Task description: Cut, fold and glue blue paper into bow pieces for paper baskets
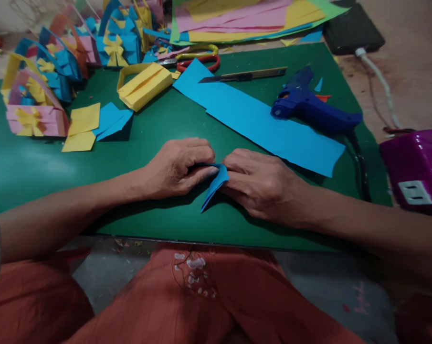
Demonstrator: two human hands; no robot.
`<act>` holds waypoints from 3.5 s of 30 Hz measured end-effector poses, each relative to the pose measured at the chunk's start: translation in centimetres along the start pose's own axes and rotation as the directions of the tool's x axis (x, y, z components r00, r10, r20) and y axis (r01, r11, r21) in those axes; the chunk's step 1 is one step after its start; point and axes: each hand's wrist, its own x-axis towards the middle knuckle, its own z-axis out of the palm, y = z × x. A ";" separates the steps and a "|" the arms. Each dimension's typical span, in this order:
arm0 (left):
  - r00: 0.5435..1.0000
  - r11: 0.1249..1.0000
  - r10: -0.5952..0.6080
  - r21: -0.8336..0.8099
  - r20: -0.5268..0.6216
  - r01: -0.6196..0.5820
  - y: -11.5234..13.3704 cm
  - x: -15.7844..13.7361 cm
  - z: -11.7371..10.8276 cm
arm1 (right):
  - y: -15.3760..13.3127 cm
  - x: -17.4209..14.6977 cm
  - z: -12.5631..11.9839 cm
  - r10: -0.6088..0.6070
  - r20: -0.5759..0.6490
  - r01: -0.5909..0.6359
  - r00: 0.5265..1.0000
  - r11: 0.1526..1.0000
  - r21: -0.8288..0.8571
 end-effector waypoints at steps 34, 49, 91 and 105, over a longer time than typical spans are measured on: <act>0.960 0.944 -0.219 -0.287 -0.172 0.164 0.9 0.1 -0.3 | -0.7 0.4 -1.1 0.620 -0.095 -0.473 0.779 0.679 0.562; 0.903 0.786 -0.429 -0.483 0.024 0.386 2.0 0.2 -0.1 | -0.9 0.9 -1.0 0.665 -0.036 -0.517 0.746 0.612 0.598; 0.732 0.514 -0.681 -0.702 0.015 0.492 2.4 0.5 -0.6 | -1.1 1.3 -1.0 0.717 0.040 -0.463 0.696 0.405 0.789; 0.747 0.496 -0.665 -0.749 -0.001 0.440 1.8 0.9 -0.2 | -0.2 1.4 -0.8 0.751 0.047 -0.535 0.658 0.423 0.732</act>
